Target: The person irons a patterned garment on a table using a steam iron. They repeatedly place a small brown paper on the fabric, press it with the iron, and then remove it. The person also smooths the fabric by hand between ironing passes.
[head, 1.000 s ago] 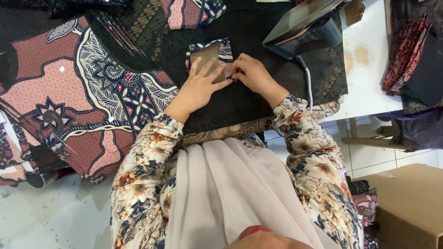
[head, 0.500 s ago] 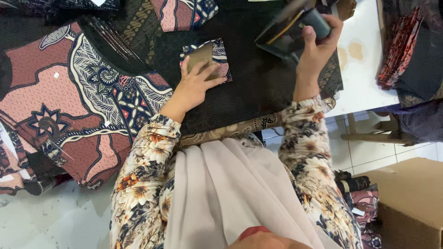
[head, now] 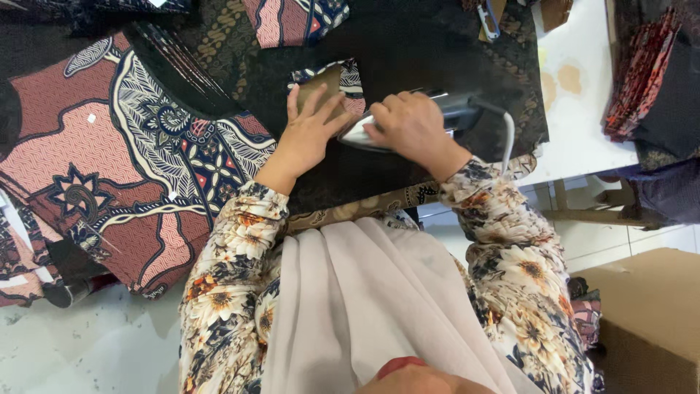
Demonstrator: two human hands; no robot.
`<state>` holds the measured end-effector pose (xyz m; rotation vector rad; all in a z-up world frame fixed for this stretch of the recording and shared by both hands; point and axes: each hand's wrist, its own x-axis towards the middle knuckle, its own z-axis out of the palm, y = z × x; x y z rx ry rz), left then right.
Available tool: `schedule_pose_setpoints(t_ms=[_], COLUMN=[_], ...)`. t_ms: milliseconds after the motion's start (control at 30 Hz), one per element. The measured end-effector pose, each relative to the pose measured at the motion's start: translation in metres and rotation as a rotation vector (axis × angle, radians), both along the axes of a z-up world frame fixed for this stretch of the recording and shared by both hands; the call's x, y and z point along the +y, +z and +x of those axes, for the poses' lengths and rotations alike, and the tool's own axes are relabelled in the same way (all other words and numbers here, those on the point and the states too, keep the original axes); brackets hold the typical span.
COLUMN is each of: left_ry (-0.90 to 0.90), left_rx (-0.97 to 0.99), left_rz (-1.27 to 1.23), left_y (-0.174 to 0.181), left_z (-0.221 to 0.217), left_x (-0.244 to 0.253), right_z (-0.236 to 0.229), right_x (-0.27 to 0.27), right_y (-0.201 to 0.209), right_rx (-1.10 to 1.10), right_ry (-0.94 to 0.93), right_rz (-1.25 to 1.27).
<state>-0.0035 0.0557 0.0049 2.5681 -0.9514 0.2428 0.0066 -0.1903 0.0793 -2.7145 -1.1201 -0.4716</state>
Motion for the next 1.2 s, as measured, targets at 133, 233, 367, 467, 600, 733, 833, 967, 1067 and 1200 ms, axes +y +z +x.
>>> schedule_pose_setpoints(t_ms=[133, 233, 367, 467, 600, 733, 833, 967, 1067, 1200], left_ry=[0.167, 0.37, 0.416, 0.484, 0.488, 0.509, 0.531, 0.553, 0.52, 0.496], left_rx=[-0.116, 0.005, 0.08, 0.114, 0.1, 0.067, 0.023, 0.027, 0.049, 0.0], left_rz=[0.028, -0.053, -0.098, -0.117, -0.112, -0.176, -0.214, -0.242, -0.218, -0.221], left_y=[0.011, 0.019, 0.02, 0.016, 0.01, 0.005, -0.004, -0.008, -0.005, 0.014], left_z=[-0.001, -0.009, -0.023, -0.022, -0.024, -0.02, -0.017, -0.011, -0.016, -0.017], left_x=[0.004, 0.021, 0.032, 0.029, 0.027, 0.03, 0.032, 0.035, 0.041, 0.037], right_z=[0.003, 0.004, 0.004, 0.004, -0.005, -0.003, -0.005, 0.002, 0.003, 0.01], right_x=[0.022, 0.03, 0.029, 0.034, 0.045, 0.052, 0.06, 0.071, 0.086, 0.088], right_y=[-0.003, -0.005, -0.002, 0.002, -0.001, -0.009, -0.02, -0.029, -0.037, -0.04], right_rx=[-0.027, -0.007, -0.013, -0.021, 0.016, 0.045, 0.06, 0.18, 0.216, 0.016], right_ry=[0.073, 0.085, 0.112, 0.128, 0.035, 0.12, 0.08, 0.133, 0.116, 0.175], right_rz=[0.033, 0.038, 0.06, 0.051, -0.002, 0.058, 0.169, 0.176, 0.199, 0.308])
